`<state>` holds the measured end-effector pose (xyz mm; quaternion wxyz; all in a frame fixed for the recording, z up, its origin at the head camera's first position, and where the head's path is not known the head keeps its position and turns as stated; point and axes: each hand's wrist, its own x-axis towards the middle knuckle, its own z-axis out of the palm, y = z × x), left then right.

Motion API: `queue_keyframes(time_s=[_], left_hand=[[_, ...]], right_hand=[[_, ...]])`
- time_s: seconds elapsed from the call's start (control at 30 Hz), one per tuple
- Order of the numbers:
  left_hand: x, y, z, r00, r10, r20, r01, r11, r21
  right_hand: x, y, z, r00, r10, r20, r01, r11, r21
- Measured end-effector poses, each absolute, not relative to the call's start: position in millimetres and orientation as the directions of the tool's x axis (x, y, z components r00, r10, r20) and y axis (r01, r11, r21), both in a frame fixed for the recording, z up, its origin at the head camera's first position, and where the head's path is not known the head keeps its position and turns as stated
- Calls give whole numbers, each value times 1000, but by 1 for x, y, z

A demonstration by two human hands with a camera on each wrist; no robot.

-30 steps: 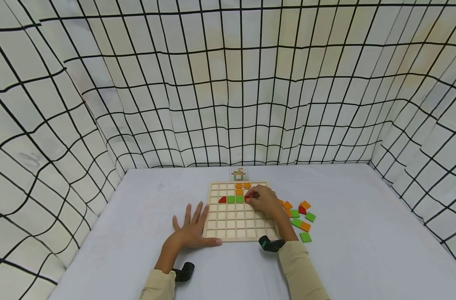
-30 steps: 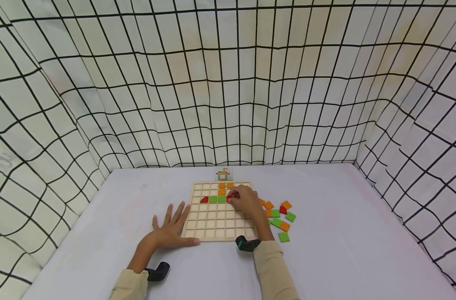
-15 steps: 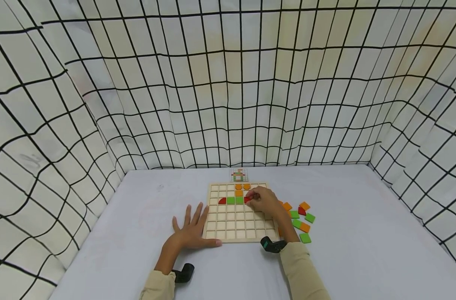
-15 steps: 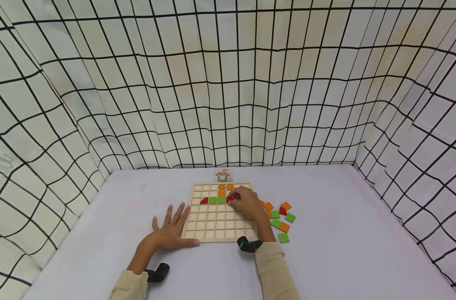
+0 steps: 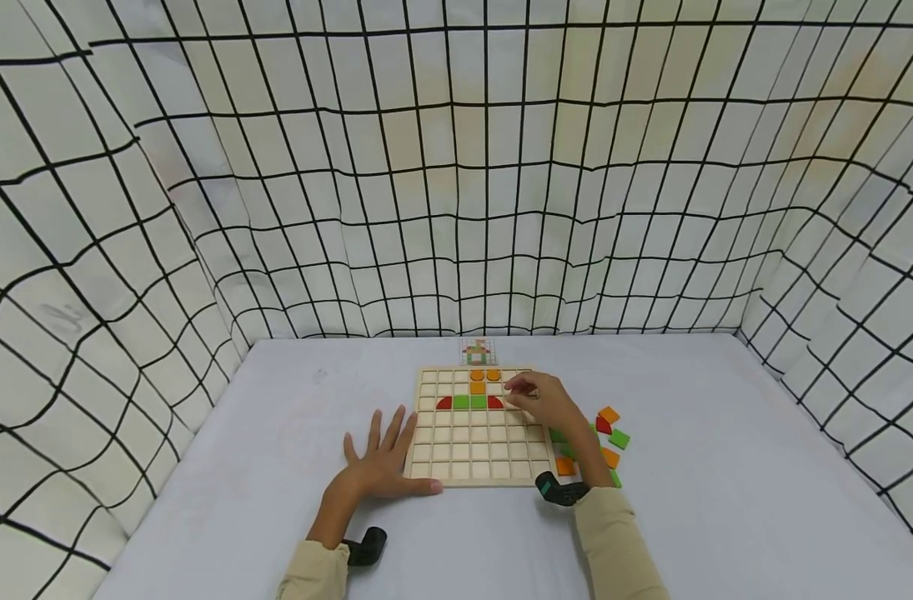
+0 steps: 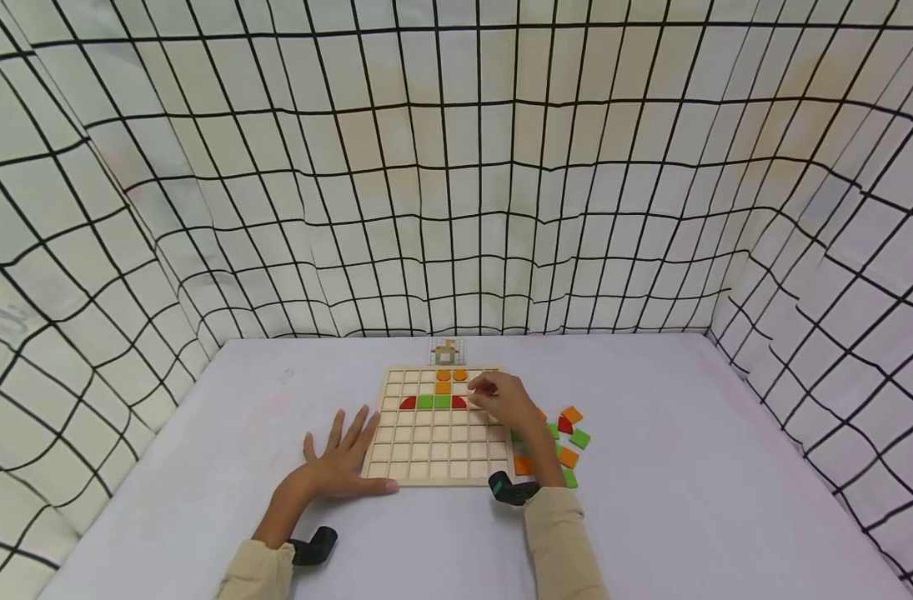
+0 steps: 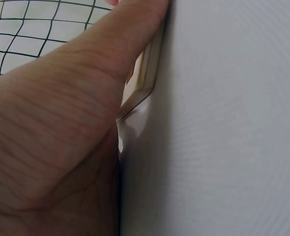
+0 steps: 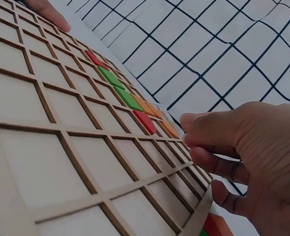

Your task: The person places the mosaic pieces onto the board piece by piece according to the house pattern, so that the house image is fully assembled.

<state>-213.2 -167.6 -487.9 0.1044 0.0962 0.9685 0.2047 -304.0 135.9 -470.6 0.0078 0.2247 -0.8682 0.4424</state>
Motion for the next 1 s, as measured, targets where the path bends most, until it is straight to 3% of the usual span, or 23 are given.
queue_keyframes(time_s=[0.53, 1.0], left_hand=[[-204, -162, -466, -953, 224, -204, 132, 914, 384], [-207, -164, -474, -954, 233, -189, 134, 895, 426]], right_hand=[[-301, 189, -466, -951, -255, 177, -299, 596, -745], [-292, 220, -462, -960, -279, -2, -197, 684, -702]])
